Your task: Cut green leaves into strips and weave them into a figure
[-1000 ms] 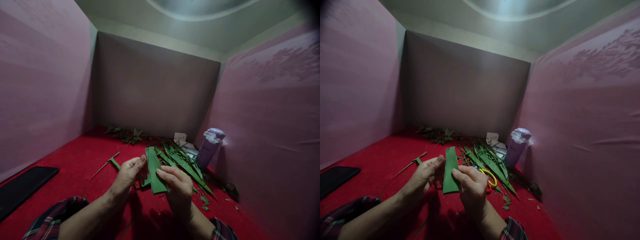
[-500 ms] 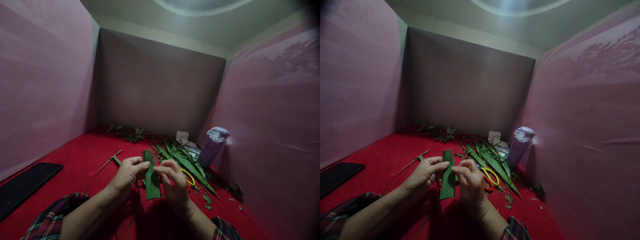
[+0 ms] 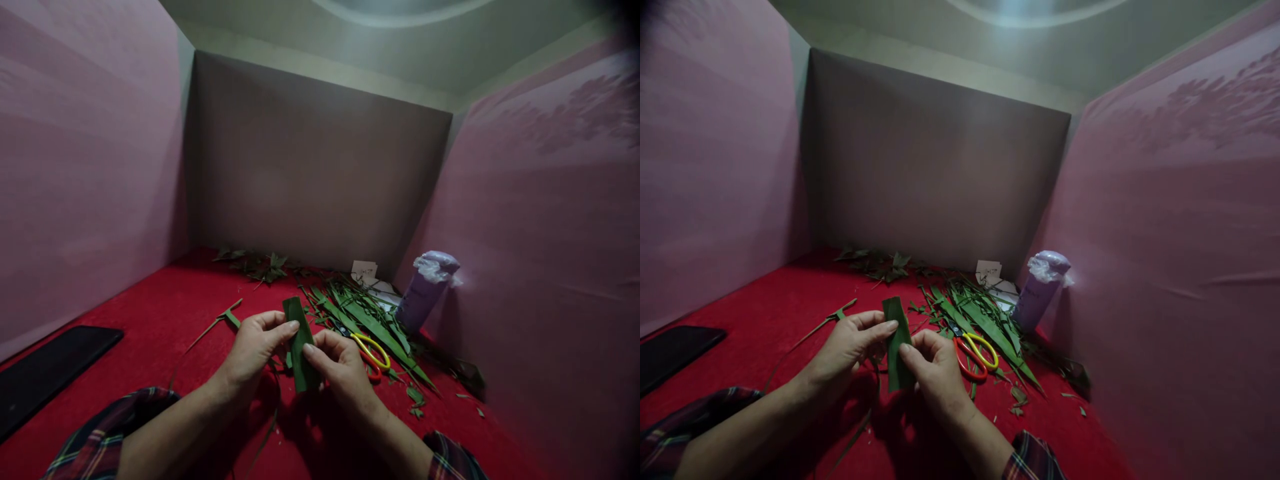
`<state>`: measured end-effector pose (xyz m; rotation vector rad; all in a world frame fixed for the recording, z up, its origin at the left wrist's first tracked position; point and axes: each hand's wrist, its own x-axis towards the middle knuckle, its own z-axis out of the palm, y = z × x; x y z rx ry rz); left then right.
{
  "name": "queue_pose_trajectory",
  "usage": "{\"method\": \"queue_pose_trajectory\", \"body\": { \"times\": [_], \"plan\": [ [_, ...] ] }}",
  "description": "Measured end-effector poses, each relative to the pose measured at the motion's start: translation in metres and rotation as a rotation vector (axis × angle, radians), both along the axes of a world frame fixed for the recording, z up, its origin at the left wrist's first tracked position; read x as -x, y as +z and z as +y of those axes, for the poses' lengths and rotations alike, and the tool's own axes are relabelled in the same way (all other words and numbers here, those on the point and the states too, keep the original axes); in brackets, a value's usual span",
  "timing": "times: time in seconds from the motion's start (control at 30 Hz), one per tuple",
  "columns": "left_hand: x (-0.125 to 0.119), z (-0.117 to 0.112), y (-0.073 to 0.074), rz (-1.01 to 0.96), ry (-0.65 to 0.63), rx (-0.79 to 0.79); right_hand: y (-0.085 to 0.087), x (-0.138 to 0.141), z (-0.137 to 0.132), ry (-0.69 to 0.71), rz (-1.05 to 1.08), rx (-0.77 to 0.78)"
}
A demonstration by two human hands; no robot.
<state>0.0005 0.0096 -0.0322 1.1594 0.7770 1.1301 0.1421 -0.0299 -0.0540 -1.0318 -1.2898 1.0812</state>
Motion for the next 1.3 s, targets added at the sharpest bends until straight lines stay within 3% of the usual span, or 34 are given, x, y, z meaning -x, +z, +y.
{"method": "queue_pose_trajectory", "body": {
  "times": [1.3],
  "plan": [
    [-0.0023,-0.0022,-0.0024,-0.046,-0.044,0.006,-0.0005,0.0007,0.0012,0.021,0.089,0.053]
  ]
}}
